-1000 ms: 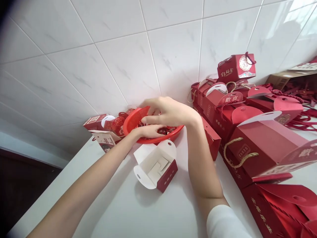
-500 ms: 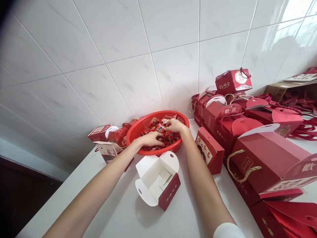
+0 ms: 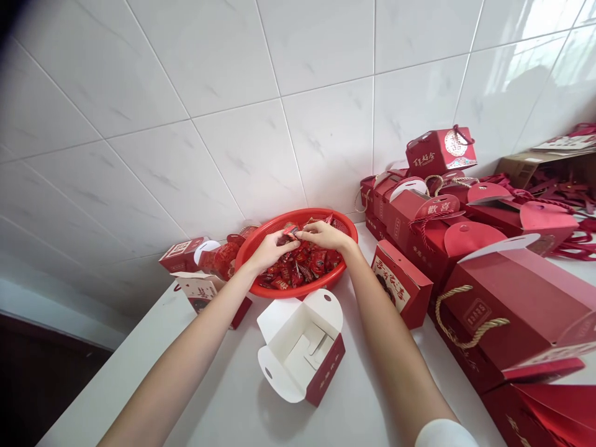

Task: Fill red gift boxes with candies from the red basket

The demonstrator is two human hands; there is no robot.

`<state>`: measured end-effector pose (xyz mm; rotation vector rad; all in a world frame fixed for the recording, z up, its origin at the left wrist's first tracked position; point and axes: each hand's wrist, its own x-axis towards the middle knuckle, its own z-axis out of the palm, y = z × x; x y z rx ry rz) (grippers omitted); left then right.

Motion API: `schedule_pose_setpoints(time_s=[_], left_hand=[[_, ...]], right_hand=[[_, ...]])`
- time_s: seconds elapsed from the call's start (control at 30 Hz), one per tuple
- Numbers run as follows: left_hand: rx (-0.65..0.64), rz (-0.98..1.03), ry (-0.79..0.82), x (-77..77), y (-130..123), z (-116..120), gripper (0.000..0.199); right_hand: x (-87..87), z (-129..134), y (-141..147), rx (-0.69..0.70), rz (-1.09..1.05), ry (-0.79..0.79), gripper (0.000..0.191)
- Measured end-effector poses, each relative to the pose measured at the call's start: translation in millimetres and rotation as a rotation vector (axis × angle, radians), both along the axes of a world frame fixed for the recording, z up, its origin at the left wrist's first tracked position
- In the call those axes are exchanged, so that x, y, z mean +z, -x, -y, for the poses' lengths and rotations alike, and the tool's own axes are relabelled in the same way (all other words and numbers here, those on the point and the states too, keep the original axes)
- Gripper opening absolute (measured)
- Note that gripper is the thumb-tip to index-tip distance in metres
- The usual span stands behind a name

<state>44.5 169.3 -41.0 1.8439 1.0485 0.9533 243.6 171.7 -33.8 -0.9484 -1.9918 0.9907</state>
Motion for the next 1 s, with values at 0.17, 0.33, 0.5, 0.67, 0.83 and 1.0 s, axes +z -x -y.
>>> schedule_pose_setpoints(time_s=[0.17,0.33,0.5,0.67,0.83,1.0], left_hand=[[-0.057,-0.008,0.019,2.0,0.5,3.5,0.051],[-0.053,0.042,0.146,5.4,-0.1,9.0,0.048],[0.03,0.127,0.155,6.6,-1.1,9.5,0.042],[0.075,0.245,0.132,7.3,-2.2,8.8,0.032],[0.098,0.332,0.069,7.3,-3.0,10.0,0.031],[0.04,0.287,0.03,4.3,-2.3,9.1,0.041]], right_hand=[[3.7,1.4,1.1,0.033,-0.041,0.045,0.031],[-0.7,-2.8,0.2,-0.065,-0.109,0.038,0.024],[-5.6,-9.2,-0.9,-0.361,-0.138,-0.01,0.018],[-4.5,-8.5,-1.2,-0.314,-0.237,-0.096,0.039],[-5.4,-6.5,-2.2,0.007,-0.221,0.036,0.039],[-7.0,-6.4,-3.3,0.059,-0.163,0.07,0.034]])
